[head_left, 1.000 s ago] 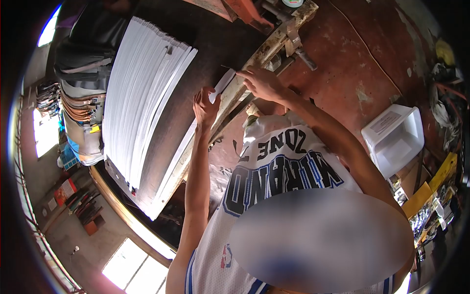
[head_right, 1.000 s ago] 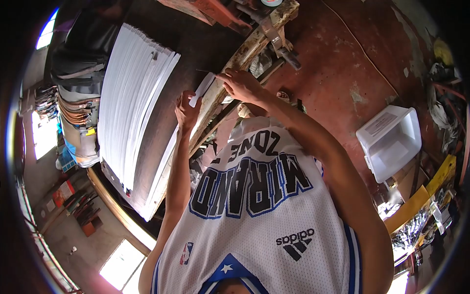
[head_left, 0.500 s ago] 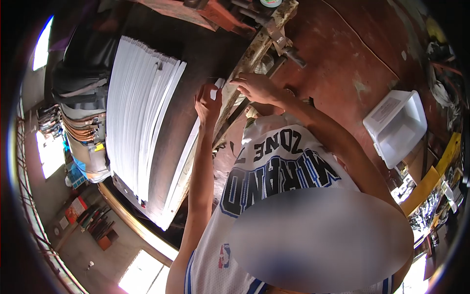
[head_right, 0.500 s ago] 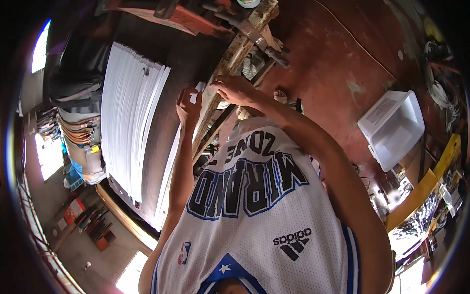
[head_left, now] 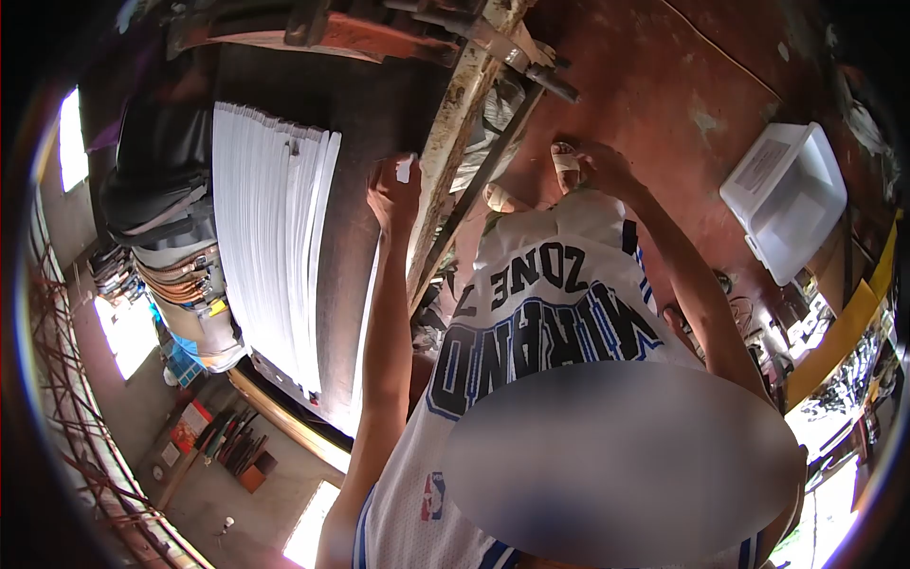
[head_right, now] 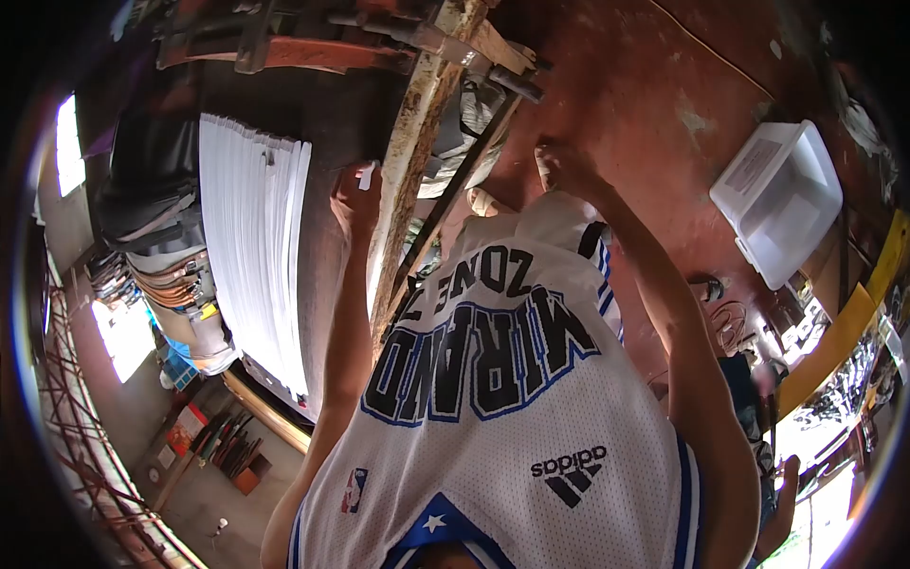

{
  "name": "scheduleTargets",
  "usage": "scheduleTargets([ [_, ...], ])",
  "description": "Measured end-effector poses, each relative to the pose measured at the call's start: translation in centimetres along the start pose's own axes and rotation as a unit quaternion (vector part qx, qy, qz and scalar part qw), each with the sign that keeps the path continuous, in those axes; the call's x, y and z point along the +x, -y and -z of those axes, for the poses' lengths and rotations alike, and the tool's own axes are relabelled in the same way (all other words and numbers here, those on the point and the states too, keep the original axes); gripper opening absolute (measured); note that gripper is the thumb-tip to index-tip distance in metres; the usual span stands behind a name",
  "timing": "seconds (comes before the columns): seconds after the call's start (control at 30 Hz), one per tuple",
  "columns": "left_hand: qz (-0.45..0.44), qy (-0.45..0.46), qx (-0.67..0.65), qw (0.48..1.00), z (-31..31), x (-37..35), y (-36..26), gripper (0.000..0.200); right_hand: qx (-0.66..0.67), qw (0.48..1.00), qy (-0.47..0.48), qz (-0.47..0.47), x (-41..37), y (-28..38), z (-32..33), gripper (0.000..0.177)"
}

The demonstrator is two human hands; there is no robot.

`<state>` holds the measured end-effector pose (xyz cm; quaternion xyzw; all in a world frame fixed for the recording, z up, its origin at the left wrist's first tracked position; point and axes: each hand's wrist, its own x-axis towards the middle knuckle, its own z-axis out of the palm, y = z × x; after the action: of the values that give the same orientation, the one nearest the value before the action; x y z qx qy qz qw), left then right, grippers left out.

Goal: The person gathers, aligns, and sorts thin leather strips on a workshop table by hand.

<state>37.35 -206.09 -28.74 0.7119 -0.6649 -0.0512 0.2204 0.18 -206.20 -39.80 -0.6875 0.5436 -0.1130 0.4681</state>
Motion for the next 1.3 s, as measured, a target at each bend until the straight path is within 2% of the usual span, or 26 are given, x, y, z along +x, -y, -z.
scheduleTargets([
  [0.07,0.011,0.007,-0.003,1.0,0.2,0.1,-0.3,0.014,-0.088,0.994,-0.058,-0.03,-2.0,-8.1,-3.7,0.022],
  [0.13,0.018,0.001,0.0,1.0,1.3,-0.7,1.3,0.015,-0.059,0.993,-0.025,-0.099,-5.3,-10.3,-5.8,0.023],
  [0.2,0.013,-0.006,0.007,1.0,1.1,-0.7,1.2,0.015,-0.078,0.988,-0.067,-0.118,-8.7,-13.8,-7.3,0.02],
  [0.23,0.008,-0.017,0.015,1.0,1.0,-0.7,1.0,0.015,-0.077,0.988,-0.068,-0.118,-10.0,-14.9,-7.5,0.02],
  [0.3,0.007,-0.029,0.016,0.999,0.5,-0.8,1.2,0.015,0.021,0.961,0.029,-0.273,-12.3,-15.7,-8.1,0.014],
  [0.4,0.013,-0.046,0.016,0.999,1.1,-1.5,2.4,0.015,0.089,0.951,-0.025,-0.295,-14.3,-13.4,-10.5,0.015],
  [0.47,0.021,-0.053,0.017,0.998,0.9,-1.3,2.2,0.014,0.059,0.96,-0.014,-0.274,-13.5,-12.8,-9.9,0.016],
  [0.5,-0.002,-0.054,0.004,0.999,0.8,-1.3,2.4,0.014,0.032,0.967,-0.004,-0.252,-12.8,-11.8,-9.5,0.017],
  [0.57,-0.023,-0.063,-0.009,0.998,0.9,-1.2,2.8,0.014,0.055,0.96,-0.034,-0.272,-11.1,-8.7,-7.9,0.017],
  [0.63,-0.016,-0.044,-0.055,0.997,1.3,-1.4,3.5,0.013,0.068,0.977,-0.026,-0.202,-9.3,-7.9,-7.4,0.018],
  [0.67,-0.014,-0.05,-0.055,0.997,1.2,-1.3,3.8,0.013,0.065,0.978,-0.027,-0.196,-8.2,-8.3,-7.5,0.018],
  [0.73,-0.071,-0.07,-0.066,0.993,0.9,-0.9,3.9,0.011,0.087,0.99,-0.074,-0.086,-6.0,-10.8,-7.9,0.02],
  [0.77,-0.036,-0.059,-0.047,0.997,0.7,-1.1,3.9,0.01,0.082,0.991,-0.074,-0.078,-5.3,-11.2,-7.8,0.02],
  [0.87,-0.02,-0.087,-0.014,0.996,-0.1,-1.6,4.2,0.011,0.07,0.991,-0.112,-0.006,-3.6,-10.2,-6.8,0.023],
  [0.93,-0.025,-0.106,-0.014,0.994,-0.5,-1.7,4.4,0.01,0.077,0.991,-0.095,-0.055,-3.7,-10.2,-6.3,0.022],
  [1.0,-0.013,-0.112,-0.019,0.993,-0.5,-1.5,4.1,0.009,-0.045,0.996,-0.006,-0.082,-3.5,-10.2,-5.2,0.021],
  [1.07,0.008,-0.125,-0.026,0.992,-0.4,-1.8,4.0,0.009,-0.044,0.996,0.02,-0.072,-4.1,-14.7,-7.3,0.02],
  [1.1,0.012,-0.138,-0.027,0.99,-0.6,-1.7,3.7,0.009,-0.154,0.985,0.067,-0.035,-4.5,-11.7,-5.2,0.021],
  [1.13,0.022,-0.135,-0.028,0.99,-0.7,-1.7,3.5,0.01,-0.091,0.987,0.043,-0.124,-5.1,-10.1,-4.6,0.021],
  [1.17,0.032,-0.13,-0.03,0.99,-0.8,-1.6,3.2,0.011,-0.066,0.987,0.039,-0.142,-4.9,-11.4,-4.5,0.02],
  [1.2,0.042,-0.134,-0.033,0.99,-1.1,-1.6,3.2,0.012,-0.099,0.981,0.054,-0.156,-4.6,-10.3,-4.0,0.021],
  [1.3,0.042,-0.136,-0.055,0.988,-0.4,-2.2,4.1,0.012,-0.066,0.988,0.1,-0.101,-2.4,-9.5,-4.8,0.023],
])
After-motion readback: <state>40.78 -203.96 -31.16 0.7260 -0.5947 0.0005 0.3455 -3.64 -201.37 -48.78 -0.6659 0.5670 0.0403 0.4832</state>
